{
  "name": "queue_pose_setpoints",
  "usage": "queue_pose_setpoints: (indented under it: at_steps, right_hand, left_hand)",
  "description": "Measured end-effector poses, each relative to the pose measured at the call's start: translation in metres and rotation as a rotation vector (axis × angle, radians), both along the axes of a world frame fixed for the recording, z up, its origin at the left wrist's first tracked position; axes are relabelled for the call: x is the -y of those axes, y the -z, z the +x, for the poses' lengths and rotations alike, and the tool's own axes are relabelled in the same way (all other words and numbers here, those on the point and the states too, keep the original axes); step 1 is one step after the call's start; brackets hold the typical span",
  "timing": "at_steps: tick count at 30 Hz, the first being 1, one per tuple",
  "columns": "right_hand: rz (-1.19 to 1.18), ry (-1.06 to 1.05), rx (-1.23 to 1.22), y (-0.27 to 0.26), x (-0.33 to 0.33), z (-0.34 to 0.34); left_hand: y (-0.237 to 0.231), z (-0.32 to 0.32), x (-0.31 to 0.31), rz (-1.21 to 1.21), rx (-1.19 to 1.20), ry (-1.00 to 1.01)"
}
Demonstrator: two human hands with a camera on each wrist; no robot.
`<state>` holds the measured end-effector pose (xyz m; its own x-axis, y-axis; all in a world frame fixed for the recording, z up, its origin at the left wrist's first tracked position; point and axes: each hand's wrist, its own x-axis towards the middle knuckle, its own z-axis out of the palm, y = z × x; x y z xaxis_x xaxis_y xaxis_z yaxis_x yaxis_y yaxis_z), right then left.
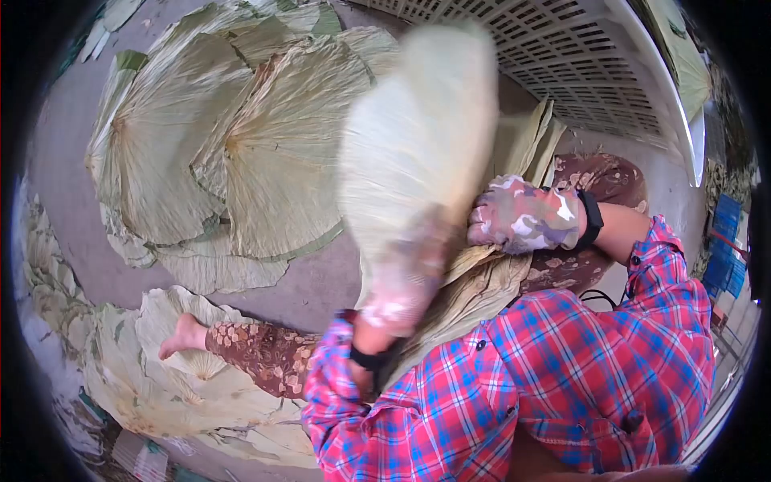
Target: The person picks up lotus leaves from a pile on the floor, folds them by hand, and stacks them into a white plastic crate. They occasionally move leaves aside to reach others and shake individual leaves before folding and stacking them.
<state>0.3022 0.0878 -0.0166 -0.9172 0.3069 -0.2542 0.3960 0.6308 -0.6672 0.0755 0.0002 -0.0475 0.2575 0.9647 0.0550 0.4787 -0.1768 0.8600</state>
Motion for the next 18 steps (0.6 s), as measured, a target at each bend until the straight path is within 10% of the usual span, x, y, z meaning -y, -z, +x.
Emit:
queue_pose_setpoints:
  at_steps: [6, 18]
  right_hand:
    - [0.109, -0.072, 0.065, -0.010, -0.007, -0.016]
    - [0.042, -0.144, 0.298, -0.031, -0.024, -0.038]
  left_hand:
    - [-0.016, 0.033, -0.004, -0.465, 0.142, -0.053]
    - [0.040, -0.033, -0.023, -0.379, 0.071, -0.224]
